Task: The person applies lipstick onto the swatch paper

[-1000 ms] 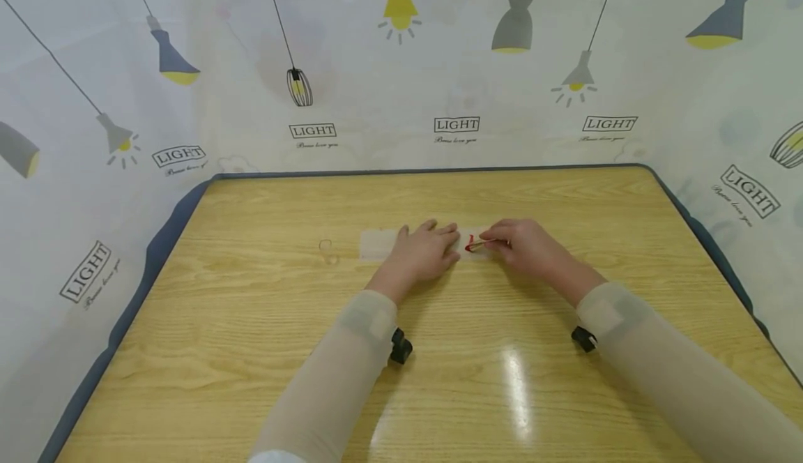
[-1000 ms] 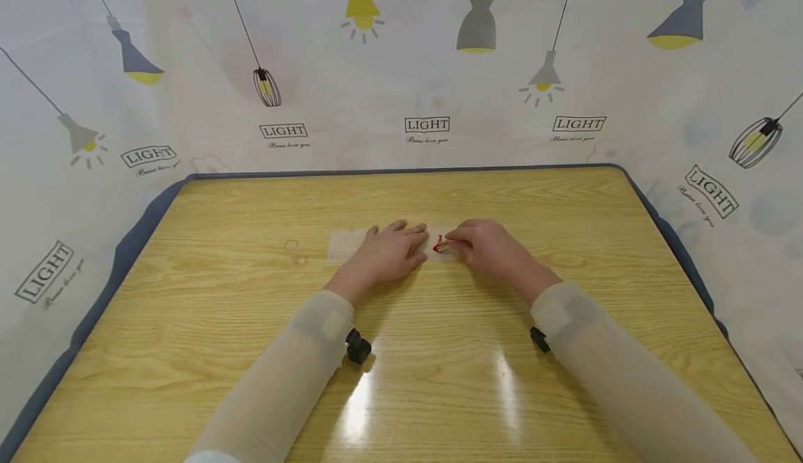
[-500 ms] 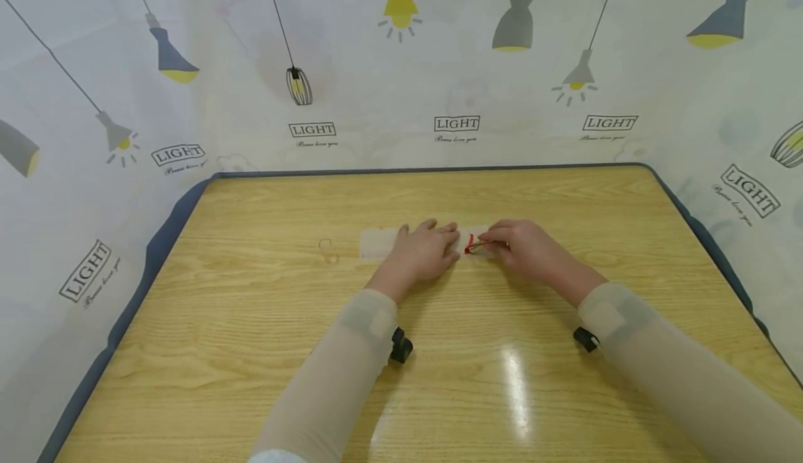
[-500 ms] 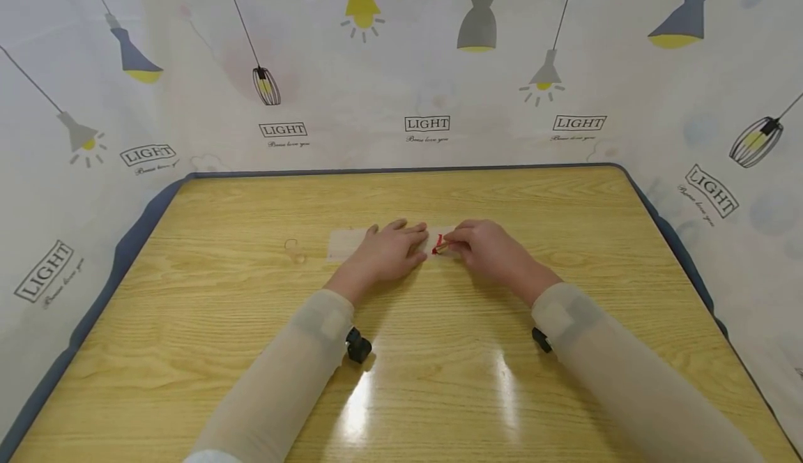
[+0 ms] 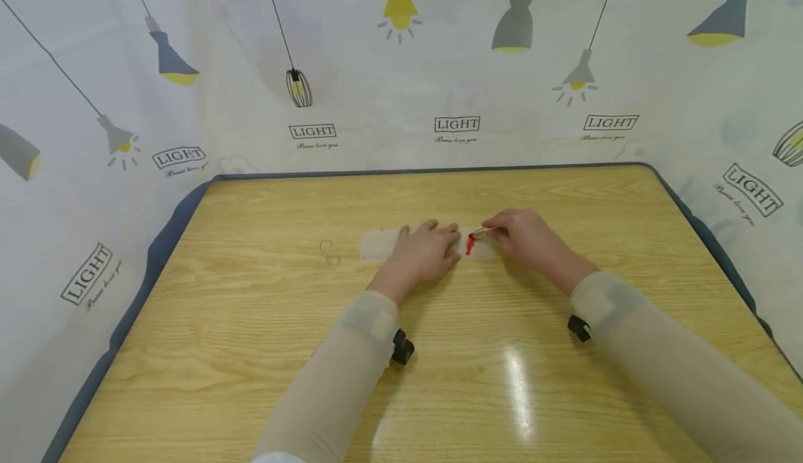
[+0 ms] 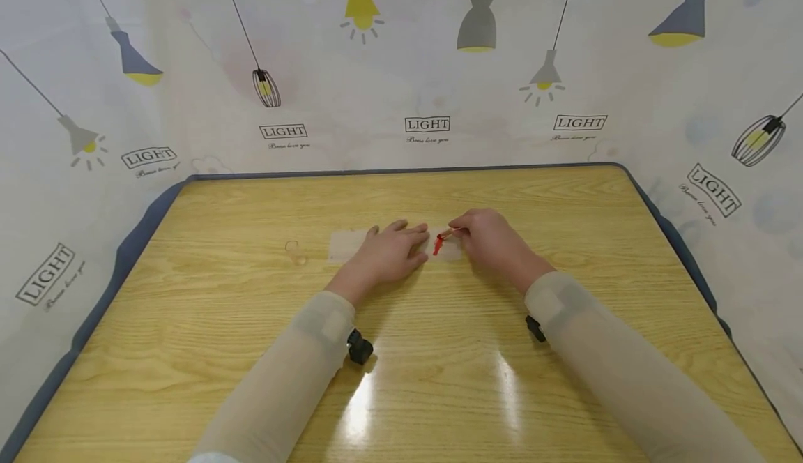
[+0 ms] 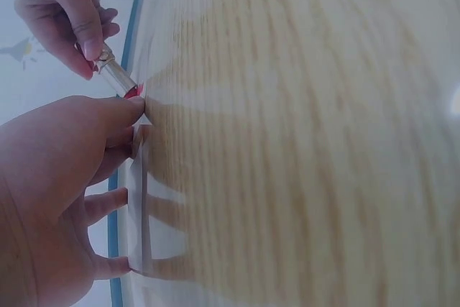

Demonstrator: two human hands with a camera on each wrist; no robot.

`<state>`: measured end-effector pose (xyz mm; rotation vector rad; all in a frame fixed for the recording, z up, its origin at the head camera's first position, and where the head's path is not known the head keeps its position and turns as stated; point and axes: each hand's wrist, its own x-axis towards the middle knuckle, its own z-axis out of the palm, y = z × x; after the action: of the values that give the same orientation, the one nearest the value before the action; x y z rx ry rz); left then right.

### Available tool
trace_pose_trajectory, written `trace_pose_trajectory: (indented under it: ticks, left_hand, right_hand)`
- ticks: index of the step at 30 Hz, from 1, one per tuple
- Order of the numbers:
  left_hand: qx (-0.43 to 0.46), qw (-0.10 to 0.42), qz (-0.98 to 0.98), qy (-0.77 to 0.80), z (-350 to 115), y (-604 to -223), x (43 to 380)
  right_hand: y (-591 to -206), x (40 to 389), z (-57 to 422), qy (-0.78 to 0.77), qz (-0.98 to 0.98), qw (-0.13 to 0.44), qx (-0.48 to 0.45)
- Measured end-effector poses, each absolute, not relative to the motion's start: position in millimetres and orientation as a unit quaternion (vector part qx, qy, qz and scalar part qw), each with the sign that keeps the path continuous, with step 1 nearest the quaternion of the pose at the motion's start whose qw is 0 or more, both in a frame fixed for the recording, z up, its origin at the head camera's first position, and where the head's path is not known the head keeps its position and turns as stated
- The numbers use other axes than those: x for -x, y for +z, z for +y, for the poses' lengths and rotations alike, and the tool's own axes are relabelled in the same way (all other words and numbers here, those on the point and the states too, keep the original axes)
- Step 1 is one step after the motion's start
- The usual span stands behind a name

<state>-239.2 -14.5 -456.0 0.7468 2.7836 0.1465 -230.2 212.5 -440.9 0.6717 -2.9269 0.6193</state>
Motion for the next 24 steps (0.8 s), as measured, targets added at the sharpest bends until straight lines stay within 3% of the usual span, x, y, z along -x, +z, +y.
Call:
trace_pose_trajectory:
  ticks: [6, 24]
  left_hand:
    - [-0.256, 0.121, 0.958, 0.051, -13.5, -456.4, 239.1]
    - [-0.265, 0.105, 0.958, 0.036, -17.3, -452.6, 245.5]
  right_hand:
    - [-438.6, 231.8, 215.6, 0.203, -0.957, 0.025, -0.206]
    - [-434.9, 230.6, 219.9, 0.220, -0.951, 0.055, -0.211]
